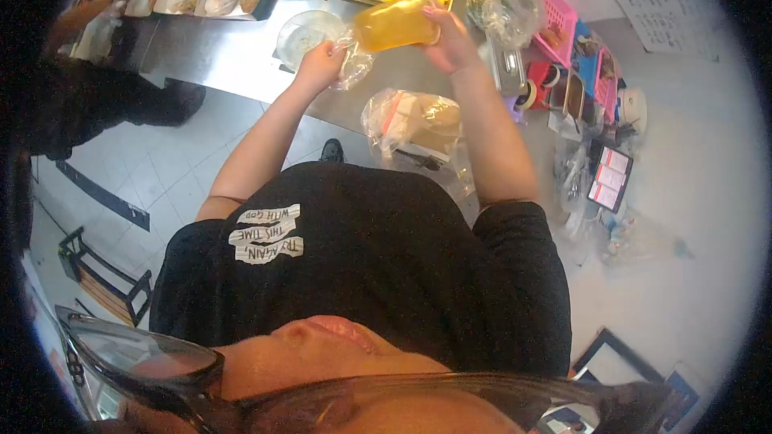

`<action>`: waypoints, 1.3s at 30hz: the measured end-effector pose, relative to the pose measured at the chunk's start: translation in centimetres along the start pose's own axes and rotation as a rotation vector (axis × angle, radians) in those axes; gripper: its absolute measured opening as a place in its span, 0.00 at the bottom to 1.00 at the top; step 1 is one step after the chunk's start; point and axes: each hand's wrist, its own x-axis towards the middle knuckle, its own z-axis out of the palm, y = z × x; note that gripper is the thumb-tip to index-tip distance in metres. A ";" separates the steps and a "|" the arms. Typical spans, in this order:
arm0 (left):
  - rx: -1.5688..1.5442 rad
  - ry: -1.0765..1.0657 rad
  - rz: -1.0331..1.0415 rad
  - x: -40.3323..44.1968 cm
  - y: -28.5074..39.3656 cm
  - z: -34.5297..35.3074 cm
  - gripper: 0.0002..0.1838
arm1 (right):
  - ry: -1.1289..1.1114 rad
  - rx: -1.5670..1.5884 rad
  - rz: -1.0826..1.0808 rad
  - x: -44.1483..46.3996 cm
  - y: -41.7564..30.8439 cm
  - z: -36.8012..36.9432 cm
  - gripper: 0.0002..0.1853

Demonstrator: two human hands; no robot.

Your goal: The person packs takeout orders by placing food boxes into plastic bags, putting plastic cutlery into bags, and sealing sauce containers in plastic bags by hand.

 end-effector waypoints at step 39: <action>-0.283 -0.267 0.630 -3.4 -0.8 0.6 0.40 | 0.193 -0.429 0.227 -3.8 6.6 -1.1 0.17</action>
